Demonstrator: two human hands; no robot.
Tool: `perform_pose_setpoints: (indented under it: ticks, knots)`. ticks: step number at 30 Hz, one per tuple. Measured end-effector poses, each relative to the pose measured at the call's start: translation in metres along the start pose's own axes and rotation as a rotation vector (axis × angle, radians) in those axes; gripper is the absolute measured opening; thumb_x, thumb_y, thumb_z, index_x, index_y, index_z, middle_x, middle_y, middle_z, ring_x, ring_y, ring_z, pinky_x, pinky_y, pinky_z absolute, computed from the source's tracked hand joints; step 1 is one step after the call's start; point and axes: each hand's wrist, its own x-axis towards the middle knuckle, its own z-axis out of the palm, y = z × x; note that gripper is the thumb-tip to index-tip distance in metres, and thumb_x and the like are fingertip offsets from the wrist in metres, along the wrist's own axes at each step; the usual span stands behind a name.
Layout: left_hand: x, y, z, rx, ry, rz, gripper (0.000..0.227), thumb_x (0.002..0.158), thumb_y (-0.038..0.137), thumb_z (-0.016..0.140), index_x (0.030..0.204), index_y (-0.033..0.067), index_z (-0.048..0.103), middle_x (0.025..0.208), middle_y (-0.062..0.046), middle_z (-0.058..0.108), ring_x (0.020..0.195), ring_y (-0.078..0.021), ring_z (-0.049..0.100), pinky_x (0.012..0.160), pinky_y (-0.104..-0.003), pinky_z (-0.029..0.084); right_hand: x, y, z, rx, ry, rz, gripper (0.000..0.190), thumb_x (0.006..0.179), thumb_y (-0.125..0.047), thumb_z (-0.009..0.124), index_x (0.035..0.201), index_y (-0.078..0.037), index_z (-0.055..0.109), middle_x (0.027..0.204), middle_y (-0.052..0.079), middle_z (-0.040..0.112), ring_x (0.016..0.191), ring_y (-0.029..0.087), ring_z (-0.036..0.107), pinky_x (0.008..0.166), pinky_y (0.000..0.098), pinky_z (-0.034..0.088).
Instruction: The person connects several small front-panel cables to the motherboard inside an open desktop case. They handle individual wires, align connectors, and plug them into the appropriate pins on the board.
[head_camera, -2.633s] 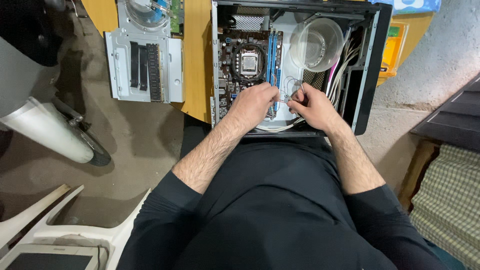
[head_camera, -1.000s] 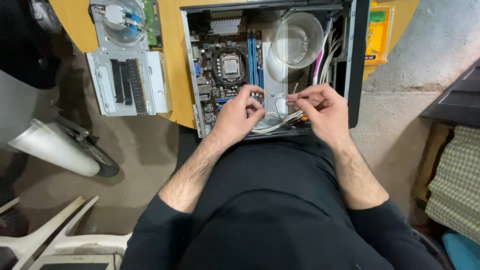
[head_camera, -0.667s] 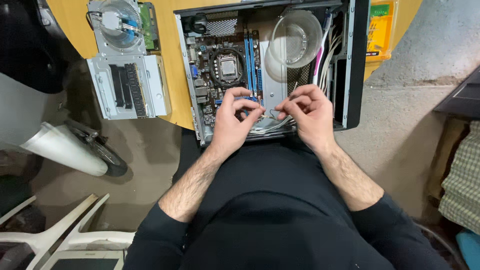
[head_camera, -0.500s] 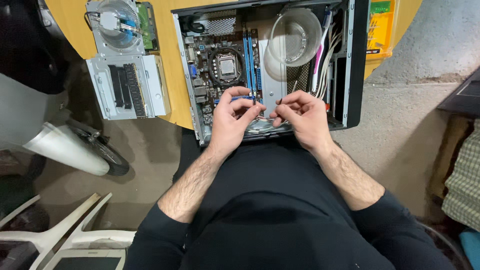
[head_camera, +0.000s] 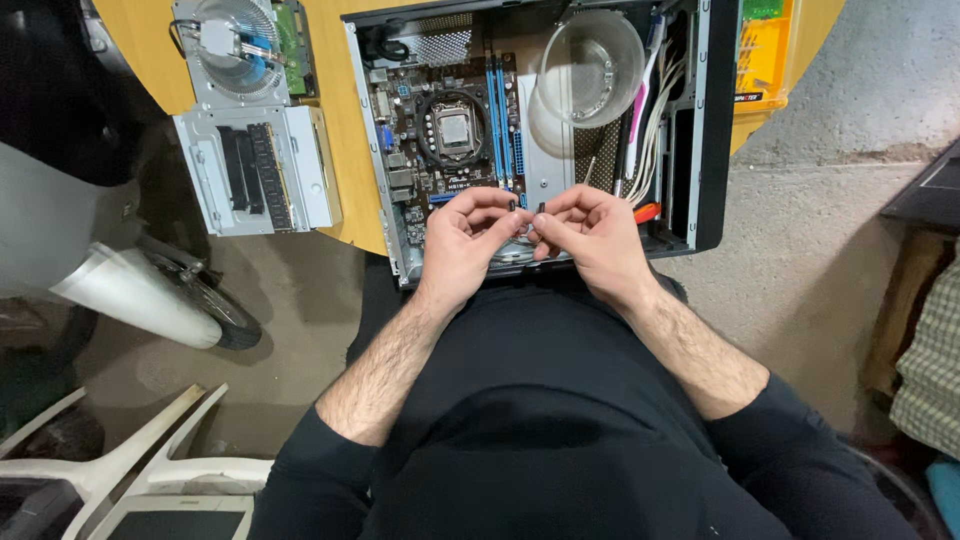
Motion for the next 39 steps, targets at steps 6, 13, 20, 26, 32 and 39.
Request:
perform_pose_setpoints:
  ticks: [6, 13, 20, 26, 32, 39]
  knots:
    - [-0.001, -0.003, -0.002, -0.05, -0.015, -0.022, 0.028, 0.11, 0.007, 0.093, 0.135, 0.0003, 0.083, 0.11, -0.016, 0.094, 0.098, -0.0149, 0.091, 0.093, -0.027, 0.077, 0.0, -0.004, 0.002, -0.002, -0.004, 0.014, 0.019, 0.109, 0.005, 0.088, 0.124, 0.012, 0.079, 0.09, 0.024, 0.085, 0.072, 0.026, 0.09, 0.063, 0.031, 0.072]
    - [0.002, 0.003, -0.003, -0.094, -0.032, -0.07, 0.03, 0.112, 0.004, 0.089, 0.139, -0.0036, 0.079, 0.115, -0.023, 0.094, 0.1, -0.0195, 0.092, 0.092, -0.029, 0.077, 0.006, -0.001, -0.004, 0.007, -0.011, 0.003, 0.024, 0.111, 0.0, 0.086, 0.132, 0.007, 0.076, 0.095, 0.02, 0.086, 0.075, 0.024, 0.09, 0.068, 0.032, 0.074]
    - [0.021, 0.025, -0.004, 0.093, 0.024, 0.026, 0.039, 0.115, -0.001, 0.083, 0.147, -0.0018, 0.062, 0.117, -0.033, 0.089, 0.097, -0.0301, 0.091, 0.083, -0.035, 0.076, 0.028, -0.014, -0.03, -0.066, -0.011, -0.13, 0.055, 0.121, 0.006, 0.073, 0.171, 0.006, 0.051, 0.106, 0.021, 0.081, 0.087, 0.027, 0.088, 0.082, 0.0357, 0.074]
    - [0.052, 0.006, -0.013, 0.219, 0.108, 0.138, 0.015, 0.112, -0.004, 0.084, 0.125, 0.0043, 0.085, 0.107, -0.018, 0.088, 0.083, -0.0189, 0.09, 0.075, -0.027, 0.075, 0.036, -0.018, -0.033, -0.169, -0.01, -0.168, 0.052, 0.122, 0.009, 0.069, 0.171, 0.0, 0.052, 0.106, 0.021, 0.083, 0.087, 0.026, 0.088, 0.078, 0.0318, 0.07]
    - [0.059, 0.016, -0.027, 0.426, 0.013, 0.247, 0.028, 0.116, -0.007, 0.076, 0.136, 0.0073, 0.09, 0.113, -0.015, 0.087, 0.089, -0.0195, 0.09, 0.079, -0.03, 0.077, 0.051, -0.014, -0.05, -0.509, 0.03, -0.084, 0.019, 0.119, -0.003, 0.081, 0.132, -0.012, 0.09, 0.111, 0.011, 0.092, 0.098, 0.016, 0.089, 0.088, 0.029, 0.07]
    - [0.064, 0.009, -0.038, 0.905, -0.044, 0.397, 0.028, 0.107, 0.002, 0.089, 0.128, 0.021, 0.092, 0.105, 0.0, 0.086, 0.089, -0.0224, 0.09, 0.076, -0.035, 0.073, 0.059, -0.014, -0.057, -0.657, -0.092, -0.157, 0.04, 0.103, 0.005, 0.085, 0.141, -0.007, 0.085, 0.119, 0.017, 0.092, 0.106, 0.03, 0.091, 0.095, 0.0429, 0.071]
